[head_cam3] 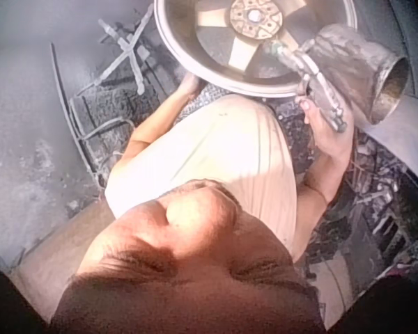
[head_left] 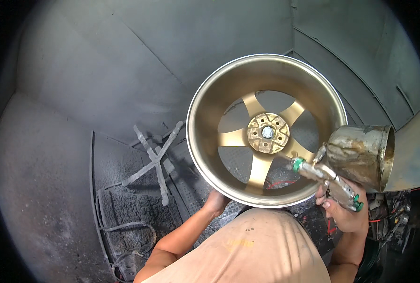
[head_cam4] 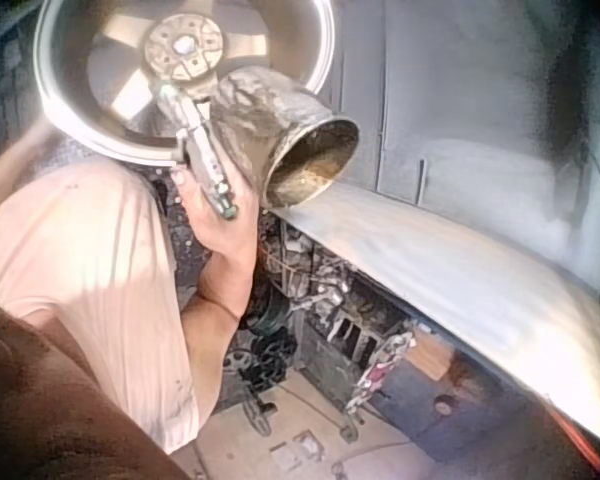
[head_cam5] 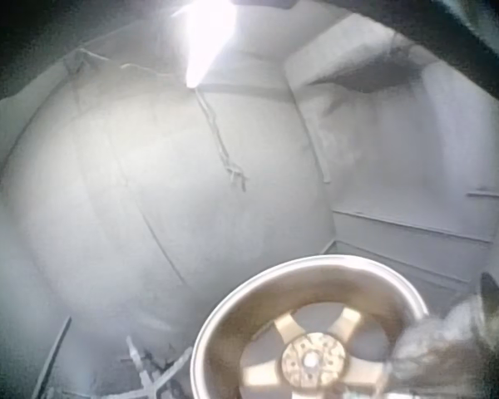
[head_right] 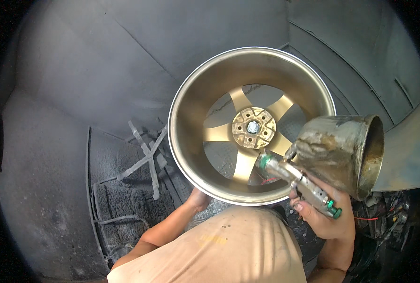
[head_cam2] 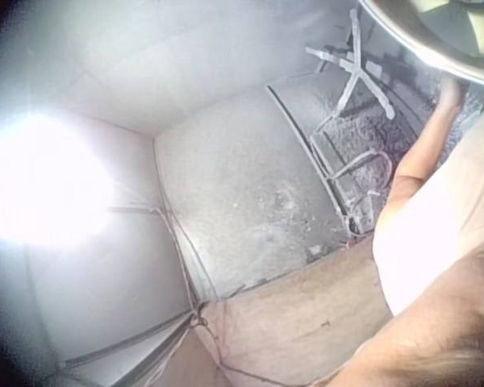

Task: The person carries a car wheel rim, applies masking tape to the center by hand, places the rim on a stand, and uses a spray gun to apply gold paint to the spokes and inner surfaces.

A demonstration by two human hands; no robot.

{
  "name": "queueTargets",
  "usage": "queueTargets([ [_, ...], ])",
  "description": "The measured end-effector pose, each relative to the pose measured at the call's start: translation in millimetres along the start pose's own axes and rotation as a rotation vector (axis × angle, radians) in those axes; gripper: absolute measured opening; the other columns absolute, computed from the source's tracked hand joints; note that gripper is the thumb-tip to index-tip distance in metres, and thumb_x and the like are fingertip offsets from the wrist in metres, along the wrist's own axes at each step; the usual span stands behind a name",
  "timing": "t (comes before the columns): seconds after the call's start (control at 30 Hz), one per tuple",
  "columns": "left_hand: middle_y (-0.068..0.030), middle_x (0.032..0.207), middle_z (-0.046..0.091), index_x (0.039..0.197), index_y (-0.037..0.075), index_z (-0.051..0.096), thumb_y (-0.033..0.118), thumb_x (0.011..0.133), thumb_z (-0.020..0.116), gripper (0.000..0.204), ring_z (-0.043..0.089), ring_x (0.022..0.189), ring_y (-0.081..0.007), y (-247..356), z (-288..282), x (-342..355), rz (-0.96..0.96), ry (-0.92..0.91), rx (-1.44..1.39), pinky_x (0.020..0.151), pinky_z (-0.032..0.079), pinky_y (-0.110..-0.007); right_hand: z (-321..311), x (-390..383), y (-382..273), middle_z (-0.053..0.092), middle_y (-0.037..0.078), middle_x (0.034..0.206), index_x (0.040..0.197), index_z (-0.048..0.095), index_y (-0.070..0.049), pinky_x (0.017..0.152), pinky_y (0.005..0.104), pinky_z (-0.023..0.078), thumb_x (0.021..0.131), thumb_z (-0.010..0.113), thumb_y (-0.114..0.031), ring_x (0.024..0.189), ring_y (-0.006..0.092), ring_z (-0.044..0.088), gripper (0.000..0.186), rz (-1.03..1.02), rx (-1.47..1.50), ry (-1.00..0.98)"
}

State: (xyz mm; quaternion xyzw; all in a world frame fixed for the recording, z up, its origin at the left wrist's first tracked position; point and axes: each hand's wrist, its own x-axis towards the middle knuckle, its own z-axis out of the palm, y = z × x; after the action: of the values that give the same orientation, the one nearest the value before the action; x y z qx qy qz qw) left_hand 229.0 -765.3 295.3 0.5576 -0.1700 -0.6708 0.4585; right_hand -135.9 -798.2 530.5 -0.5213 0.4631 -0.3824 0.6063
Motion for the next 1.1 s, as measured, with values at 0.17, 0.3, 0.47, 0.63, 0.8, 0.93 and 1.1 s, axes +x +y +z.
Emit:
queueTargets([
  [0.17, -0.0141, 0.136, 0.060, 0.139, -0.002, 0.050, 0.011, 0.100, 0.055, 0.041, 0.058, 0.125, -0.0299, -21.5, 4.0, -2.8, 0.002, 0.026, -0.052, 0.111, 0.046, -0.047, -3.5, 15.2, 4.4, 0.071, 0.006, 0.097, 0.130, 0.059, 0.009, 0.059, 0.0216, 0.051, 0.090, 0.074, -0.016, 0.072, 0.0080, 0.062, 0.050, -0.126, -0.112, 0.186],
  [0.3, -0.0136, 0.133, 0.061, 0.135, -0.003, 0.054, 0.001, 0.094, 0.057, 0.042, 0.059, 0.124, -0.0282, -36.4, 8.0, -1.8, -0.025, -0.036, -0.036, 0.108, 0.048, -0.045, -11.6, 18.7, 16.3, 0.070, 0.007, 0.095, 0.121, 0.063, 0.006, 0.054, 0.0220, 0.047, 0.091, 0.073, -0.016, 0.068, 0.0074, 0.059, 0.038, -0.248, -0.052, 0.327],
  [0.47, -0.0153, 0.131, 0.064, 0.132, -0.006, 0.056, -0.007, 0.087, 0.054, 0.045, 0.063, 0.118, -0.0280, -38.6, 14.8, -14.5, -0.146, -0.140, 0.111, 0.104, 0.051, -0.044, -16.4, 23.6, 19.3, 0.070, 0.009, 0.098, 0.115, 0.066, 0.004, 0.052, 0.0220, 0.046, 0.093, 0.071, -0.013, 0.072, 0.0089, 0.061, 0.027, -0.228, -0.119, 0.460],
  [0.63, -0.0152, 0.131, 0.065, 0.132, -0.005, 0.057, -0.001, 0.091, 0.054, 0.042, 0.065, 0.114, -0.0277, -40.2, -5.2, -10.5, -0.226, -0.233, 0.117, 0.102, 0.051, -0.041, -2.9, 14.8, 10.2, 0.070, 0.009, 0.098, 0.120, 0.064, 0.006, 0.054, 0.0217, 0.049, 0.090, 0.075, -0.015, 0.077, 0.0108, 0.066, 0.038, -0.182, -0.016, 0.369],
  [0.8, -0.0144, 0.133, 0.062, 0.134, -0.003, 0.056, 0.019, 0.103, 0.052, 0.038, 0.060, 0.121, -0.0258, -3.3, -11.7, 13.4, -0.146, -0.015, -0.101, 0.107, 0.047, -0.041, -0.2, 6.1, 1.5, 0.071, 0.010, 0.097, 0.129, 0.060, 0.008, 0.054, 0.0214, 0.051, 0.086, 0.076, -0.015, 0.078, 0.0111, 0.067, 0.051, -0.050, 0.077, 0.096],
  [0.93, -0.0140, 0.133, 0.061, 0.135, -0.001, 0.055, 0.031, 0.106, 0.050, 0.042, 0.056, 0.125, -0.0263, 22.5, -23.2, 22.2, 0.082, 0.109, -0.045, 0.110, 0.044, -0.042, -0.6, 14.4, 5.2, 0.071, 0.007, 0.096, 0.127, 0.061, 0.007, 0.054, 0.0212, 0.050, 0.088, 0.075, -0.017, 0.074, 0.0083, 0.063, 0.048, -0.087, -0.061, 0.195],
  [1.1, -0.0130, 0.137, 0.058, 0.139, 0.002, 0.052, 0.038, 0.106, 0.051, 0.049, 0.055, 0.126, -0.0276, 24.0, -14.4, 18.1, 0.071, 0.011, -0.038, 0.111, 0.043, -0.046, -5.6, 26.0, 16.6, 0.070, 0.006, 0.094, 0.125, 0.060, 0.006, 0.052, 0.0214, 0.048, 0.089, 0.075, -0.017, 0.068, 0.0070, 0.060, 0.045, -0.198, -0.081, 0.375],
])
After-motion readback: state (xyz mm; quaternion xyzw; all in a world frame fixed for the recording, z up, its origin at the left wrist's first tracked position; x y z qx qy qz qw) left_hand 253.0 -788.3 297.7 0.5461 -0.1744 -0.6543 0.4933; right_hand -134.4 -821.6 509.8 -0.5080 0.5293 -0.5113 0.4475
